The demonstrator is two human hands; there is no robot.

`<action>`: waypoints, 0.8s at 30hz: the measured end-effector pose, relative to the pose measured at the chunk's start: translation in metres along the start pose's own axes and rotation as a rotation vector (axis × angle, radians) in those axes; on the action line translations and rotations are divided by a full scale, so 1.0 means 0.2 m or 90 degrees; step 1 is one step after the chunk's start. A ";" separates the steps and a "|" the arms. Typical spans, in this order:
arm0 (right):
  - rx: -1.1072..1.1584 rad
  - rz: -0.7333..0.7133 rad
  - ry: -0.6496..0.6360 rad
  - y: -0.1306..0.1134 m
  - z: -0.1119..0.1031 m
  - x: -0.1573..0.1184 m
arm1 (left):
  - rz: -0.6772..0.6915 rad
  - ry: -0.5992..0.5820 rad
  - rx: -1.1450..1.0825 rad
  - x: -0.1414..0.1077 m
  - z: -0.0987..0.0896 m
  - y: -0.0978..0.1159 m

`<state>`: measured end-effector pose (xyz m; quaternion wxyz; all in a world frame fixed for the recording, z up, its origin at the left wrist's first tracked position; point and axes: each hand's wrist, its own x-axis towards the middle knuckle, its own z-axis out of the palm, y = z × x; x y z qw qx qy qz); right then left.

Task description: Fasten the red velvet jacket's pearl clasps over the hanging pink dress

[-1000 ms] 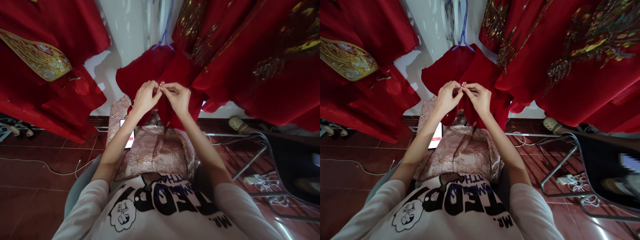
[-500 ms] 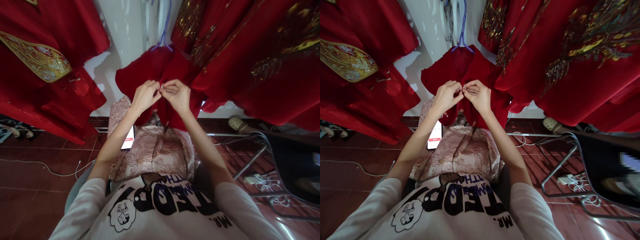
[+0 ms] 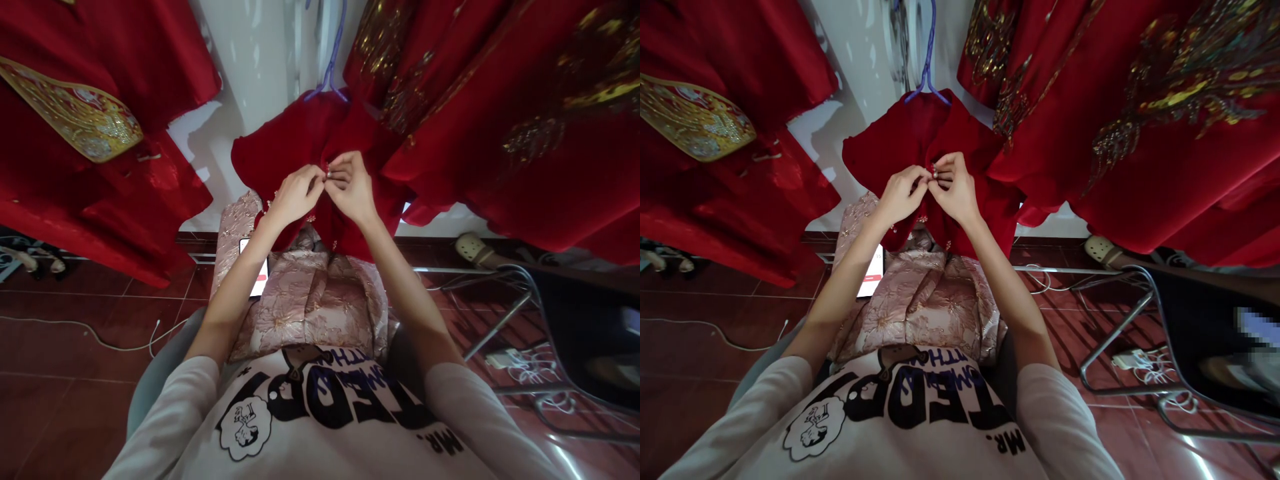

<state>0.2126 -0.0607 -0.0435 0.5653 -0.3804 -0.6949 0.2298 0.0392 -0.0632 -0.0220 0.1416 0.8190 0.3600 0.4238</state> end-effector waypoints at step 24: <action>0.149 0.082 -0.207 -0.17 -0.17 -0.17 | -0.251 -0.129 -0.329 -0.25 0.01 -0.04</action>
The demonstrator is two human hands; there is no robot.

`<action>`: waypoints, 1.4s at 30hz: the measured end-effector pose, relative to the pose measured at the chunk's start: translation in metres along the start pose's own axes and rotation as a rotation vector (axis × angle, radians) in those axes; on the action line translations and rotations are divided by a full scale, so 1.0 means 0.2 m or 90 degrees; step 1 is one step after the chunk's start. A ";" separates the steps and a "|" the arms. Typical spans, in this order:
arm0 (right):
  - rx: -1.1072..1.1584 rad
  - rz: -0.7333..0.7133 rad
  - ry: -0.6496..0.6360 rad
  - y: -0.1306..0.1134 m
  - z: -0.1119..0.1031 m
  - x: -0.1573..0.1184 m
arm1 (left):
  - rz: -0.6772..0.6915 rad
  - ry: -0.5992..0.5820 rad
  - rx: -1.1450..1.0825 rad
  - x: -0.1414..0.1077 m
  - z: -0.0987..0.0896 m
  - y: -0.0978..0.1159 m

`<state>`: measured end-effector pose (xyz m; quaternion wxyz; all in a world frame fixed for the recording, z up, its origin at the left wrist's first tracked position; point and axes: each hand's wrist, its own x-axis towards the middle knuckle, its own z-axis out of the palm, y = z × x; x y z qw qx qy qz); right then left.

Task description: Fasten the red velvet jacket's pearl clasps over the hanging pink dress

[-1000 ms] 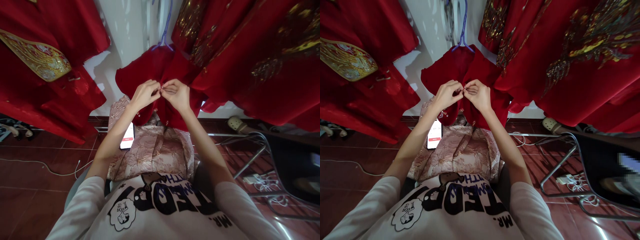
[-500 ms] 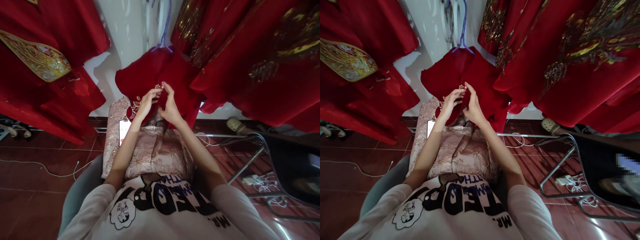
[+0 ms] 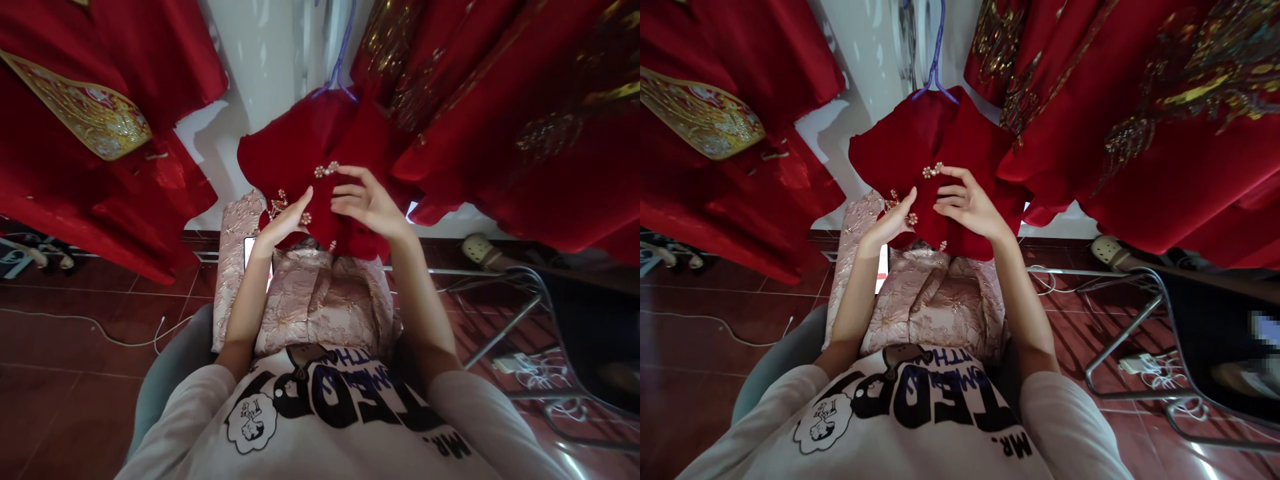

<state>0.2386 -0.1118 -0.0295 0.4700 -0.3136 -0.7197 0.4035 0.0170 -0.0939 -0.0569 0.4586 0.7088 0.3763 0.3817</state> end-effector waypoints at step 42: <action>-0.195 0.107 0.207 0.10 0.43 0.06 | -0.014 0.252 0.085 -0.05 -0.24 -0.12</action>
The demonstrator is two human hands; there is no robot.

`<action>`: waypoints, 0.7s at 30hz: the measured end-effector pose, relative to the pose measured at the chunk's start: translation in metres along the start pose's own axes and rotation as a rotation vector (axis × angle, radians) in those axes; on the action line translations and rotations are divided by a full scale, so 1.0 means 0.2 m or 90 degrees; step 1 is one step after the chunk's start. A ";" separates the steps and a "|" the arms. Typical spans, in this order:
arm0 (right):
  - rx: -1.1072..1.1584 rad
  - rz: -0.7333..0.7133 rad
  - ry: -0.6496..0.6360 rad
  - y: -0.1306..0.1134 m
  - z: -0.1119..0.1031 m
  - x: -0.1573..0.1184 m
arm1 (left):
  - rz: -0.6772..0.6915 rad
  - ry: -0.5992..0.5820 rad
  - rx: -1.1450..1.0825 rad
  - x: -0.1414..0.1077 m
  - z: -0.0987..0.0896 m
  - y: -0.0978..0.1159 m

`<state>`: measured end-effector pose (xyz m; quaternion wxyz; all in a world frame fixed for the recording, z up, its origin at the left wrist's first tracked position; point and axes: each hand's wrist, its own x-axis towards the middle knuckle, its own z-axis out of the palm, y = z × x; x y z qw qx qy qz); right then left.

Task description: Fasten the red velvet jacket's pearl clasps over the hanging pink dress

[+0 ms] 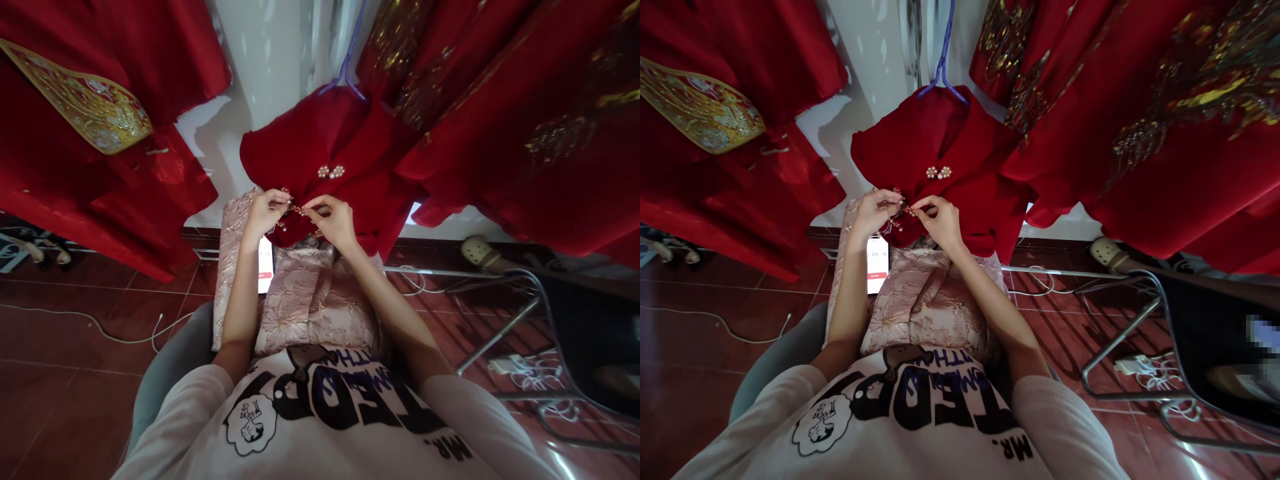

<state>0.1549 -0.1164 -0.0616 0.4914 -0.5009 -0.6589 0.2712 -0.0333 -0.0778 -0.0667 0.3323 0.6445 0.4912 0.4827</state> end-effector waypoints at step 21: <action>-0.084 -0.006 0.088 0.00 0.16 0.06 | -0.003 0.089 0.028 -0.04 0.00 0.07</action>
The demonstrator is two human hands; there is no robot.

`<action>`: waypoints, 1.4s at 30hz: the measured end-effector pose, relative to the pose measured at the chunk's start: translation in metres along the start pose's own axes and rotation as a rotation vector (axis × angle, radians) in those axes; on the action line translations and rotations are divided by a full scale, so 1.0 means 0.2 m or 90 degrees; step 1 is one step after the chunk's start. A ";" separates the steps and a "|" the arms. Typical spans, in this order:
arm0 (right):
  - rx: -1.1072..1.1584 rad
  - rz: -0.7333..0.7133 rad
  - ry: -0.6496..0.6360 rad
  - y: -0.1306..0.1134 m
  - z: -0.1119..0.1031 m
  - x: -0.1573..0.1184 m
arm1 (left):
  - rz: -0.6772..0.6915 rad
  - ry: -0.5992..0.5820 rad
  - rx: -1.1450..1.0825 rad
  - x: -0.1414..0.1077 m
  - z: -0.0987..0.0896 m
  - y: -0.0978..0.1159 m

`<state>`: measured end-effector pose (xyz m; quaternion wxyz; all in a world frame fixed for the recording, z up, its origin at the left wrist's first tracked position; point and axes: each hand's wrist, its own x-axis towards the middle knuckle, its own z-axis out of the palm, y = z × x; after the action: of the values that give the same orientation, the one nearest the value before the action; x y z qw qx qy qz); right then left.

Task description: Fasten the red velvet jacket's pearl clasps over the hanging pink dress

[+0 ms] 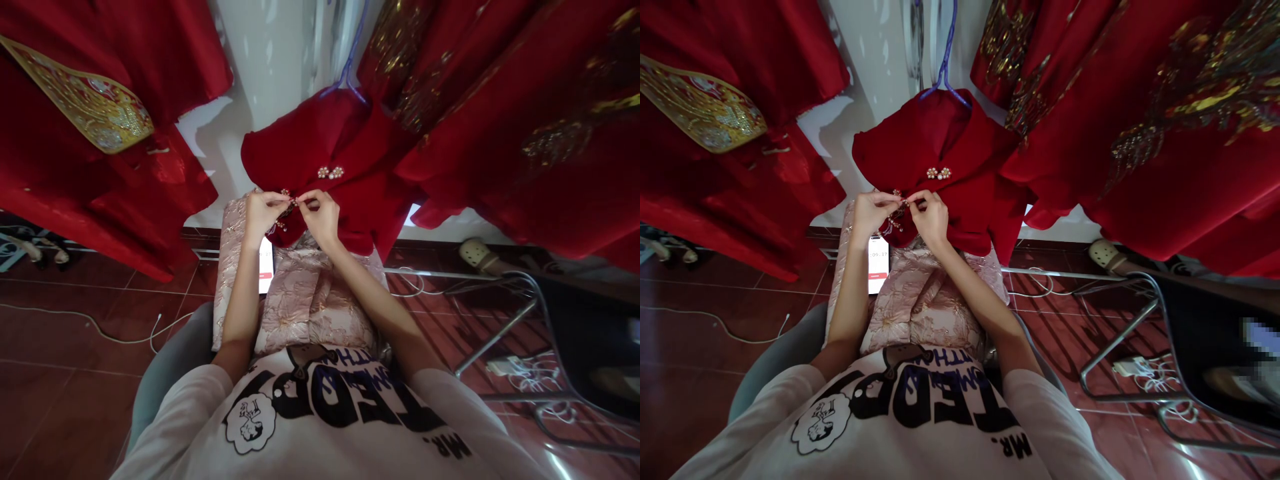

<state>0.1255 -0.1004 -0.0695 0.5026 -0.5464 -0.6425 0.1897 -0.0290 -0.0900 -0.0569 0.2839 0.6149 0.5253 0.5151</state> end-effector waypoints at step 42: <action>-0.228 0.040 -0.340 0.02 -0.38 -0.04 | -0.077 -0.461 0.569 -0.08 -0.02 0.05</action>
<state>0.1916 -0.1293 -0.0430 0.2061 -0.5764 -0.7578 0.2259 -0.0282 -0.1077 -0.0527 0.1869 0.7810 0.5956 -0.0173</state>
